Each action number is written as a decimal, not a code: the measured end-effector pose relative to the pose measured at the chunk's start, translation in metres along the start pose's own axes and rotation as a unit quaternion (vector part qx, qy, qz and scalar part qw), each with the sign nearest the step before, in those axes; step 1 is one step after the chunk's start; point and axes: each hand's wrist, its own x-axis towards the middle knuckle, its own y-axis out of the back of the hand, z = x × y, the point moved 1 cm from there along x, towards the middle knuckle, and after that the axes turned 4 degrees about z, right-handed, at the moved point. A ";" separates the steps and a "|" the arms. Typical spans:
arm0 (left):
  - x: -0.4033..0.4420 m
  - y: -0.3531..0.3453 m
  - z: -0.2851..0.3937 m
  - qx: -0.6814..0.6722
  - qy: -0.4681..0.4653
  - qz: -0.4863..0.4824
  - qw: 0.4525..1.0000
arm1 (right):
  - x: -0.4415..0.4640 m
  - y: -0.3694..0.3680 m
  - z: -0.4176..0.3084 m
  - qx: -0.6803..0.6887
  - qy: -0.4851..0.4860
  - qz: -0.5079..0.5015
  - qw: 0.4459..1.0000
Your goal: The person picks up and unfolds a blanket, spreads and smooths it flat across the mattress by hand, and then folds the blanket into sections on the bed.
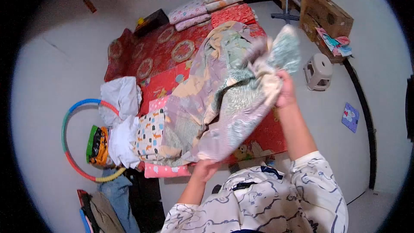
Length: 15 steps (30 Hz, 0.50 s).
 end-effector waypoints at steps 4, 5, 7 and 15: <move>0.008 -0.015 -0.047 0.111 0.199 -0.047 0.973 | -0.060 -0.021 -0.036 -0.009 0.062 -0.115 0.991; 0.012 -0.019 -0.055 0.163 0.217 -0.054 0.961 | -0.076 -0.013 -0.043 -0.010 0.080 -0.155 0.985; 0.023 -0.016 -0.062 0.134 0.239 -0.054 0.960 | -0.096 0.015 -0.054 -0.075 0.211 -0.068 0.972; 0.112 0.087 -0.112 0.549 -0.177 0.251 0.777 | -0.150 0.066 -0.079 -0.030 0.123 0.005 0.992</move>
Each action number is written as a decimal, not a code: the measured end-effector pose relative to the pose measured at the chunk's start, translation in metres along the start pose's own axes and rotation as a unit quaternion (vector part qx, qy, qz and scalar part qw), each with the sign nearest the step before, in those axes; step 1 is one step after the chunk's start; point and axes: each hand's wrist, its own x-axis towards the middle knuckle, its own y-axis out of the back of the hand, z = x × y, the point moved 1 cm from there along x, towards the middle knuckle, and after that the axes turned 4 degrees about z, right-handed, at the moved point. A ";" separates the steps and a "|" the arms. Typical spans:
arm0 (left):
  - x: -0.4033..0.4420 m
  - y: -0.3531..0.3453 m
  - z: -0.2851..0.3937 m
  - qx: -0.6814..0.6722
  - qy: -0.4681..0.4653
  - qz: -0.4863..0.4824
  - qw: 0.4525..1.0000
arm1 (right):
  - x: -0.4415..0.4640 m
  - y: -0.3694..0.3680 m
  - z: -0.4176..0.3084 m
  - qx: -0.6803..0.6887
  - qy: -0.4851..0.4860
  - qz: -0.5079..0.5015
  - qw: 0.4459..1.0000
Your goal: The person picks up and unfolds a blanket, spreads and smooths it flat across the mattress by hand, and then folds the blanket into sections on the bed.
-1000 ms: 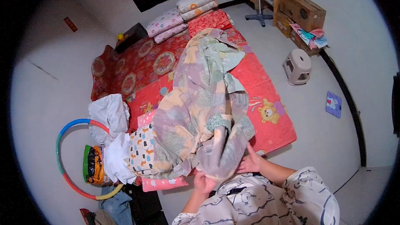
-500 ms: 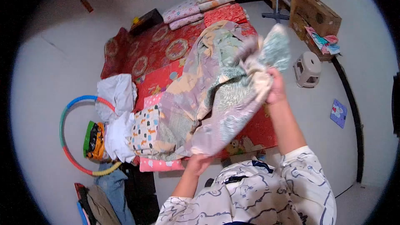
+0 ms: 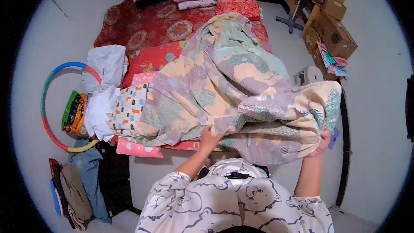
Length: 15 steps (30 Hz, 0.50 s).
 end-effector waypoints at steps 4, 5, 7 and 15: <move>0.001 -0.067 0.066 0.016 -0.221 -0.061 0.973 | 0.002 0.008 0.005 -0.047 0.016 0.034 0.998; 0.006 -0.076 0.058 -0.023 -0.212 -0.065 0.975 | 0.001 0.006 0.007 -0.048 0.019 0.033 0.998; 0.019 -0.089 0.045 -0.032 -0.177 -0.128 0.975 | -0.002 -0.006 0.005 -0.058 0.030 0.039 0.997; -0.036 -0.003 0.176 0.104 -0.169 -0.321 0.926 | 0.007 0.098 0.028 -0.310 -0.186 0.213 0.908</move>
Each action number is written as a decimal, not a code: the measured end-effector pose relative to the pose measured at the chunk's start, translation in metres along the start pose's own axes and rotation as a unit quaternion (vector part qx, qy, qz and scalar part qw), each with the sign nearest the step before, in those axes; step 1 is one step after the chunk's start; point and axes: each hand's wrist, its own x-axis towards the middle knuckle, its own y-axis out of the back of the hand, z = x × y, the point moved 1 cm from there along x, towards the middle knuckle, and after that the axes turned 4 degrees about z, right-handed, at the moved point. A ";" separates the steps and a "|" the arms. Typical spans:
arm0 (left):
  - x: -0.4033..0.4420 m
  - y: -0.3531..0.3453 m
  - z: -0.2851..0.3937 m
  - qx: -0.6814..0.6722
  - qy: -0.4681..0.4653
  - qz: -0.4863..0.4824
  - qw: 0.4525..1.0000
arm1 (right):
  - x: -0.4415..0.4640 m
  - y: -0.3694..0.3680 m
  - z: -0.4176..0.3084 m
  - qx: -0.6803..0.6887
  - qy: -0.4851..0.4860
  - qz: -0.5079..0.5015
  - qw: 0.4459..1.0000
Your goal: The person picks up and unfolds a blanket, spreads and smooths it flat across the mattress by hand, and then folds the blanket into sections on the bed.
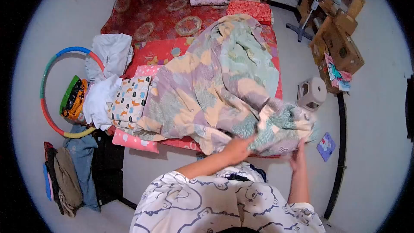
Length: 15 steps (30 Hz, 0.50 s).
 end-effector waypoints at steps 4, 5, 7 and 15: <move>-0.012 -0.028 0.004 0.035 -0.114 -0.213 0.970 | -0.001 -0.068 0.057 0.193 -0.110 -0.138 0.965; -0.015 -0.036 -0.001 0.028 -0.142 -0.230 0.962 | 0.007 -0.080 0.067 0.193 -0.106 -0.140 0.965; -0.016 -0.012 0.002 0.048 -0.115 -0.210 0.970 | 0.019 -0.106 0.073 0.011 -0.160 -0.105 0.981; -0.071 -0.003 -0.180 -0.471 0.403 0.201 0.758 | -0.047 -0.141 -0.010 0.258 -0.024 -0.190 0.947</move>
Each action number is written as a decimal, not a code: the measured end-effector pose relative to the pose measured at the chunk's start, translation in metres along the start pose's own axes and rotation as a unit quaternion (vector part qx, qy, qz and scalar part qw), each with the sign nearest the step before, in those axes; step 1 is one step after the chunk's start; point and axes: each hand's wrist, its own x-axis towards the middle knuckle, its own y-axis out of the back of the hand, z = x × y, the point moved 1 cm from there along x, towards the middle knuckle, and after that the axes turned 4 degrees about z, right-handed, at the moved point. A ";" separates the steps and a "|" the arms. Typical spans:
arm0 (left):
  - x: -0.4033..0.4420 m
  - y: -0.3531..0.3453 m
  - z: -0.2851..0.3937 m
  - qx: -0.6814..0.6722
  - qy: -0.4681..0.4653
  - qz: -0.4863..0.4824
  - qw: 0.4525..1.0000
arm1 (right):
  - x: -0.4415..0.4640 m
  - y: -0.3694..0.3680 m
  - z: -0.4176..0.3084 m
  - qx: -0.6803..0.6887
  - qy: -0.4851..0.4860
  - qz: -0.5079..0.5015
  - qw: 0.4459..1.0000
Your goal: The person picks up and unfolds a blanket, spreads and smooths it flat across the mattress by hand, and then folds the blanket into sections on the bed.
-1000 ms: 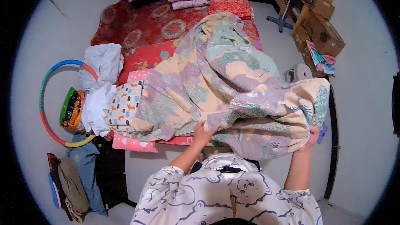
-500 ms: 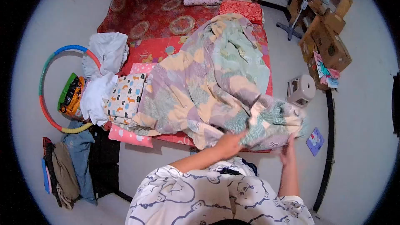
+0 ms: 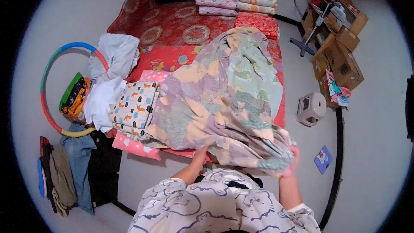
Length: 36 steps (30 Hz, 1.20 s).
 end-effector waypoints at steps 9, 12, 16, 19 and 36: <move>0.048 -0.047 0.012 -0.411 0.106 -0.227 0.877 | -0.105 -0.054 -0.050 -0.188 0.352 -0.181 0.899; 0.084 -0.044 0.081 -0.482 -0.143 -0.043 0.863 | -0.131 -0.042 -0.072 -0.159 0.403 -0.140 0.890; 0.104 0.035 0.179 -0.585 -0.152 -0.017 0.797 | -0.143 -0.061 -0.097 0.025 0.495 0.171 0.851; 0.105 0.098 0.248 -0.541 -0.261 -0.006 0.800 | -0.134 -0.013 -0.143 -0.005 0.485 0.094 0.870; -0.182 0.384 0.451 -0.019 -0.611 0.177 0.772 | -0.075 -0.060 -0.093 -0.005 0.449 0.028 0.893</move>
